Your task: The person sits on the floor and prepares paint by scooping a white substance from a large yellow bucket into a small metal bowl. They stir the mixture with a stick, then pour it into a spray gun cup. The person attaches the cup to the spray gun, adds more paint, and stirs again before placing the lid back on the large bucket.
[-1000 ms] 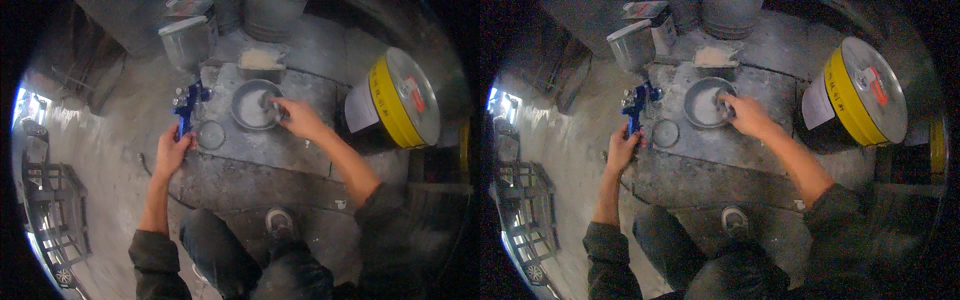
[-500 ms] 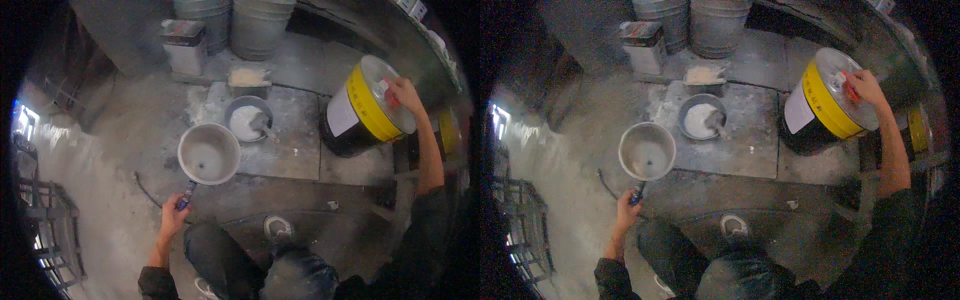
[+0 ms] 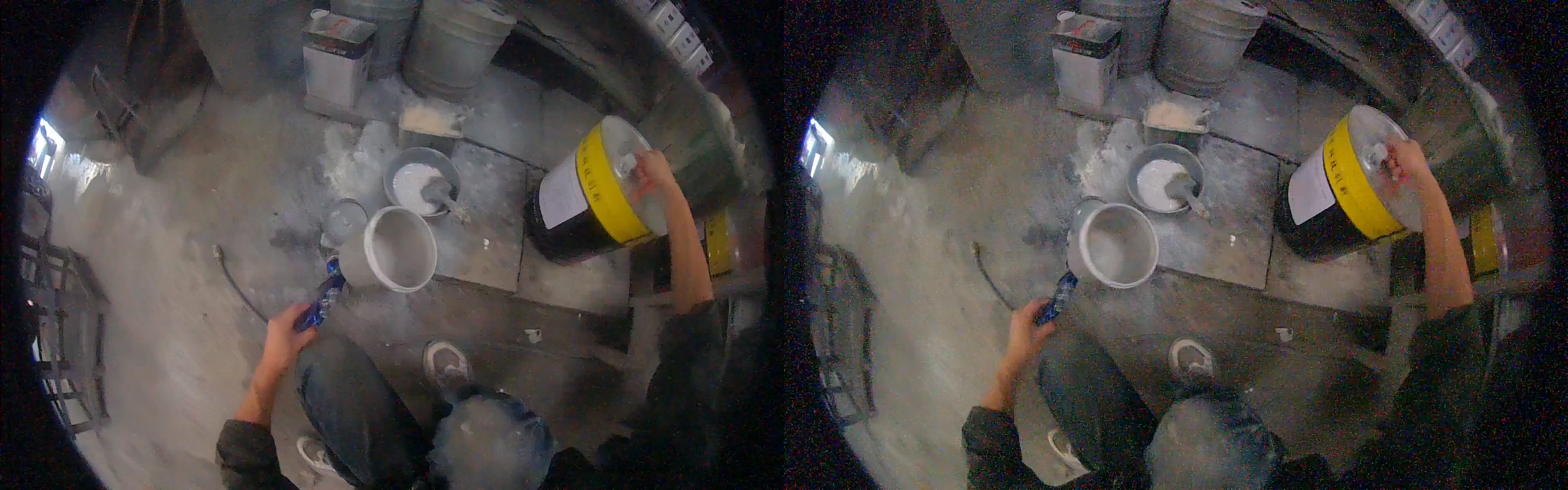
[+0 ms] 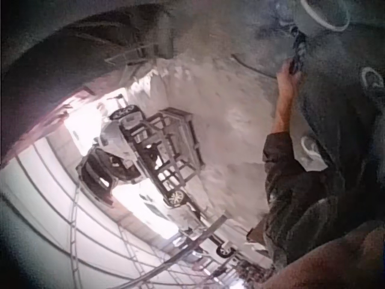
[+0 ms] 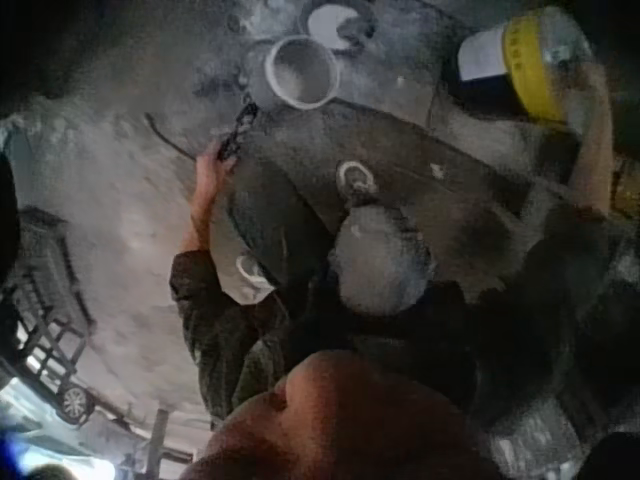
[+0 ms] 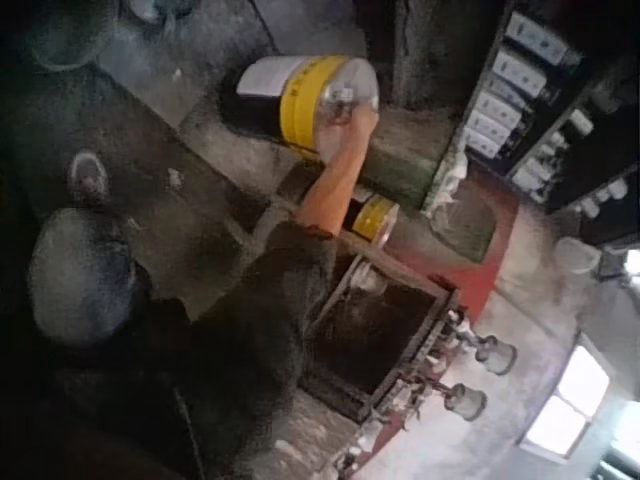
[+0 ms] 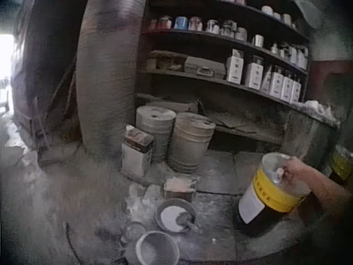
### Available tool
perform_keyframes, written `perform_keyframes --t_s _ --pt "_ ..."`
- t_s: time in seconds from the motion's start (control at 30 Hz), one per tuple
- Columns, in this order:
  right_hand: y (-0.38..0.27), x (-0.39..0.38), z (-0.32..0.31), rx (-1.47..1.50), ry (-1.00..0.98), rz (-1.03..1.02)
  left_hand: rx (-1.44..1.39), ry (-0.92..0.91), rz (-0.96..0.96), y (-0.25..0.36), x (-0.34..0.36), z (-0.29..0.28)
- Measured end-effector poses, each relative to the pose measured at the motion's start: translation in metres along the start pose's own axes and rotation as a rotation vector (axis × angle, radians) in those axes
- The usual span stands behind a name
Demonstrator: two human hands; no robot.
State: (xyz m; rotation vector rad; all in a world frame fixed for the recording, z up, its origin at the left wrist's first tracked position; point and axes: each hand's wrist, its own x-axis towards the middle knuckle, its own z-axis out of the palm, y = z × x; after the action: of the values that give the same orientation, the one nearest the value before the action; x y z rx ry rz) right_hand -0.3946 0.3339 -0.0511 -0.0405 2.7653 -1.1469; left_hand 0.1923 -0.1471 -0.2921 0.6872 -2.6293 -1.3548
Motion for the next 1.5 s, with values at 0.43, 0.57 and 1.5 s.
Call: perform_keyframes --t_s 0.43,0.57,1.5 --pt "-0.076 -0.246 0.145 0.886 -0.551 0.285 -0.189 -0.269 -0.082 -0.009 -0.013 -0.002" --pt "-0.071 -0.299 0.213 0.753 -0.575 0.255 -0.284 -0.343 -0.216 -0.004 -0.028 -0.003" --pt "-0.008 -0.372 0.367 0.576 -0.443 -0.076 -0.061 -0.411 -0.159 -0.024 -0.067 -0.01"
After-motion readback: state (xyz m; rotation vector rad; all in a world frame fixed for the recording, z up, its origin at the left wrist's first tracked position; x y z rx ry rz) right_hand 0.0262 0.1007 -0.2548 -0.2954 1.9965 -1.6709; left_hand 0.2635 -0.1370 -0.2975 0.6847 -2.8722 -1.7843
